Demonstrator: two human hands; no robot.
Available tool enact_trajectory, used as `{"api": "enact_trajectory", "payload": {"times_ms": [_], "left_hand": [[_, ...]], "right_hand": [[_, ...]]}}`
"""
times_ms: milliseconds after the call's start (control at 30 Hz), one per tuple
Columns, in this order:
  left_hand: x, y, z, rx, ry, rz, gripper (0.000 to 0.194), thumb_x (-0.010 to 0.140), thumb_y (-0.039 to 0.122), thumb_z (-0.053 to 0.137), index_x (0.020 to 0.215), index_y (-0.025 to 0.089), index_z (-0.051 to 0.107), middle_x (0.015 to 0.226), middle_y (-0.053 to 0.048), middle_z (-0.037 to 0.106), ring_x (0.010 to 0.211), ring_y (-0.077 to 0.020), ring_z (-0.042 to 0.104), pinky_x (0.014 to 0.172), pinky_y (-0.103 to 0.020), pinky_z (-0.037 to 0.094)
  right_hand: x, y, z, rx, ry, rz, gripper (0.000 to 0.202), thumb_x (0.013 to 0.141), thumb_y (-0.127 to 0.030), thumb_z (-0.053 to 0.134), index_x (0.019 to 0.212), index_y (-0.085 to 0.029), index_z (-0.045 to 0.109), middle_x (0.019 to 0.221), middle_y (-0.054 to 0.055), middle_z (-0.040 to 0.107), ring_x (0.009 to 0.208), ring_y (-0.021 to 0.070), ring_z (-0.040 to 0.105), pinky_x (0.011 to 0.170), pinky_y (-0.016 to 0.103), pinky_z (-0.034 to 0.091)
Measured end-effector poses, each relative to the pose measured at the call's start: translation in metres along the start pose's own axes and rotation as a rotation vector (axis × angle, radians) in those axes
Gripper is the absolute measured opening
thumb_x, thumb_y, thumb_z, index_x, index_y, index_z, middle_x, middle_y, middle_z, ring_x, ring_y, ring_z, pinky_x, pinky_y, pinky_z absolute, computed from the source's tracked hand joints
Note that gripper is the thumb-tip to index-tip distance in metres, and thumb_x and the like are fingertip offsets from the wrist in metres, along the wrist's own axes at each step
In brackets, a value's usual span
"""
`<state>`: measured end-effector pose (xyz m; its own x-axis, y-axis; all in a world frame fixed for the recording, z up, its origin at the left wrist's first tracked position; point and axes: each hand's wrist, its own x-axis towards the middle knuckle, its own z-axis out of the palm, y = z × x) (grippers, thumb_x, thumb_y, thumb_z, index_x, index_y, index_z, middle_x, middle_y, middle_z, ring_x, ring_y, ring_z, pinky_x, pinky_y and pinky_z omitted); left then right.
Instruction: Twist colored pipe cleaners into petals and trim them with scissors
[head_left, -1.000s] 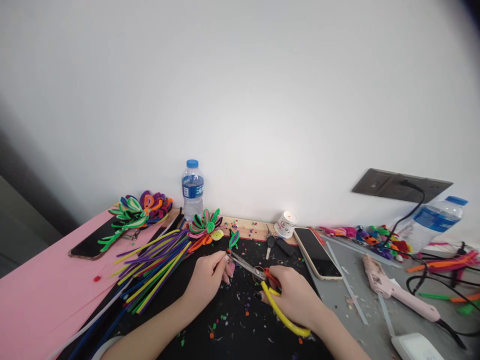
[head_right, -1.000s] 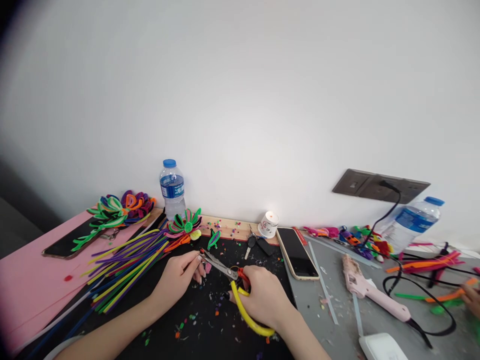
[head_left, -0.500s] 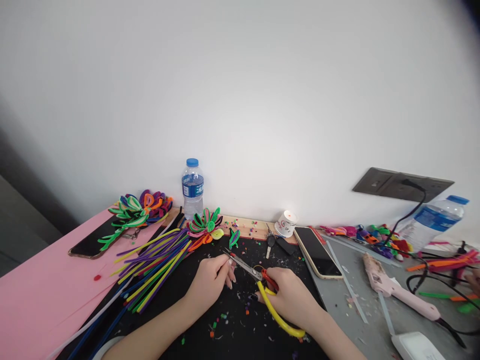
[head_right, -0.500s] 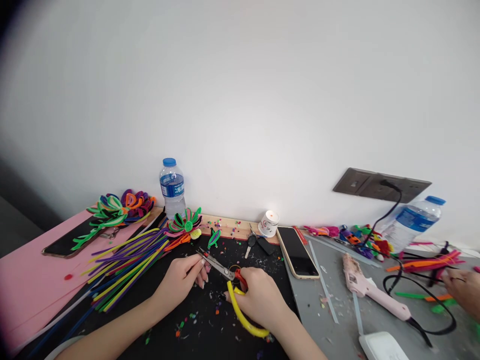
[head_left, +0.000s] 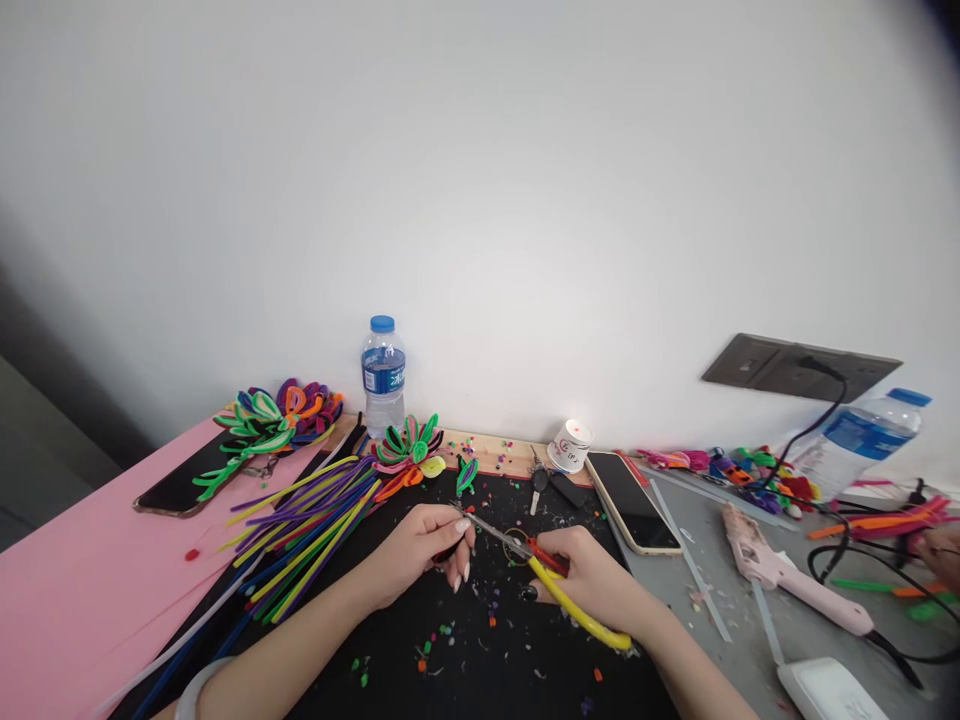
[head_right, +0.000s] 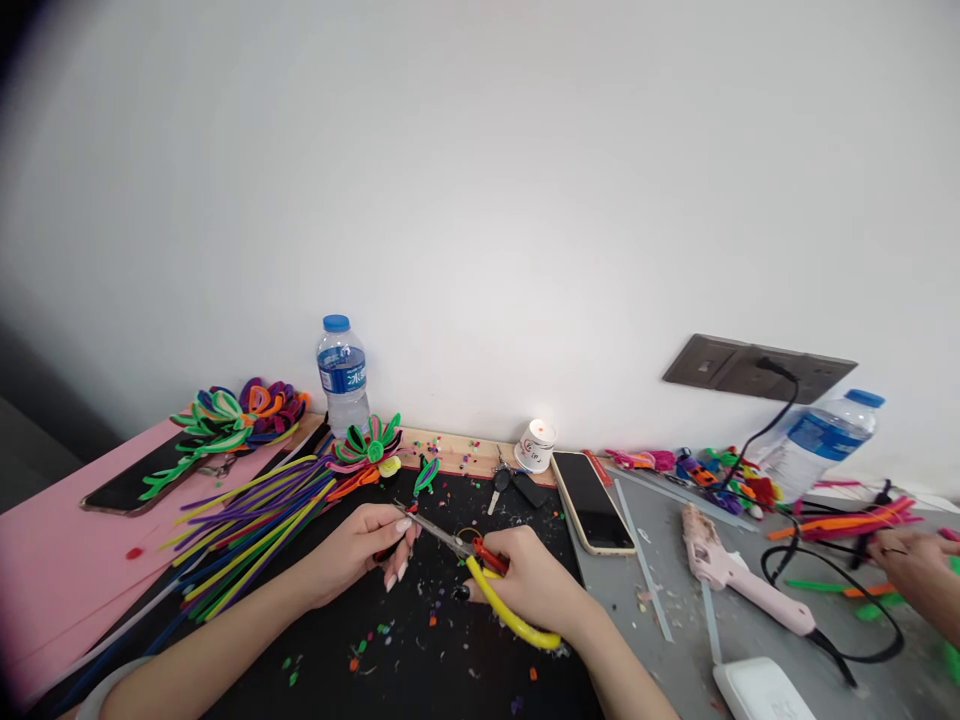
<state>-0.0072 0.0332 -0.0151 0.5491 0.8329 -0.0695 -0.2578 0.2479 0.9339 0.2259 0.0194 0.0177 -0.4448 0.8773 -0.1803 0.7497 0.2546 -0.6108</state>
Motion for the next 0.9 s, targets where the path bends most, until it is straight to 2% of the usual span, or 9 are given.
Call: {"api": "enact_trajectory", "payload": {"times_ms": [200,433,533,600,667,767,900], "left_hand": [[-0.006,0.0,-0.004,-0.279,-0.207,-0.133,0.025,0.079,0.03,0.055,0.065,0.01,0.056,0.039,0.0,0.055,0.028,-0.0058,0.042,0.034,-0.015,0.036],[-0.012,-0.012,-0.007,-0.572,-0.516,-0.19,0.025,0.073,0.027,0.062,0.057,0.009,0.056,0.031,0.001,0.05,0.018,-0.0053,0.034,0.027,-0.017,0.036],[-0.013,-0.014,-0.007,-0.615,-0.556,-0.193,0.027,0.071,0.029,0.063,0.054,0.01,0.055,0.03,0.003,0.047,0.017,-0.0049,0.032,0.026,-0.017,0.036],[-0.012,-0.011,-0.006,-0.593,-0.474,-0.172,0.024,0.072,0.029,0.062,0.059,0.011,0.055,0.03,0.005,0.046,0.018,-0.0035,0.029,0.027,-0.016,0.035],[-0.009,-0.007,-0.003,-0.507,-0.306,-0.128,0.022,0.076,0.03,0.06,0.065,0.011,0.056,0.034,0.006,0.047,0.021,-0.0024,0.03,0.03,-0.015,0.035],[-0.003,-0.002,0.001,-0.254,-0.052,-0.014,0.022,0.081,0.03,0.053,0.072,0.01,0.056,0.044,0.002,0.055,0.03,-0.0034,0.041,0.037,-0.014,0.036],[0.001,-0.003,0.005,0.092,0.124,0.095,0.028,0.082,0.034,0.048,0.072,0.01,0.056,0.055,-0.002,0.06,0.04,-0.0082,0.05,0.042,-0.018,0.038]], "right_hand": [[-0.001,-0.003,-0.003,0.083,-0.07,-0.046,0.034,0.063,-0.021,0.061,0.053,-0.017,0.028,0.058,-0.008,0.023,0.056,0.007,0.022,0.047,0.019,0.017],[-0.001,-0.005,0.003,0.144,-0.176,-0.115,0.036,0.059,-0.023,0.067,0.051,-0.016,0.033,0.056,-0.008,0.026,0.054,0.0063,0.025,0.048,0.019,0.018],[-0.002,-0.007,0.004,0.074,-0.143,-0.138,0.039,0.058,-0.026,0.069,0.051,-0.016,0.033,0.056,-0.008,0.027,0.055,0.0067,0.024,0.049,0.019,0.019],[-0.003,-0.01,0.002,-0.013,-0.083,-0.124,0.035,0.059,-0.026,0.069,0.054,-0.016,0.036,0.059,-0.008,0.03,0.057,0.0076,0.025,0.05,0.019,0.021],[-0.004,-0.013,-0.001,-0.097,-0.021,-0.092,0.028,0.06,-0.026,0.067,0.061,-0.017,0.04,0.062,-0.007,0.035,0.058,0.0085,0.028,0.051,0.019,0.023],[-0.005,-0.012,-0.004,-0.162,0.04,-0.031,0.028,0.061,-0.028,0.066,0.073,-0.019,0.044,0.071,-0.005,0.045,0.06,0.01,0.036,0.053,0.019,0.026],[-0.006,-0.006,-0.002,-0.167,0.06,0.009,0.034,0.06,-0.036,0.068,0.079,-0.02,0.043,0.079,-0.003,0.05,0.064,0.0122,0.043,0.056,0.021,0.029]]}}
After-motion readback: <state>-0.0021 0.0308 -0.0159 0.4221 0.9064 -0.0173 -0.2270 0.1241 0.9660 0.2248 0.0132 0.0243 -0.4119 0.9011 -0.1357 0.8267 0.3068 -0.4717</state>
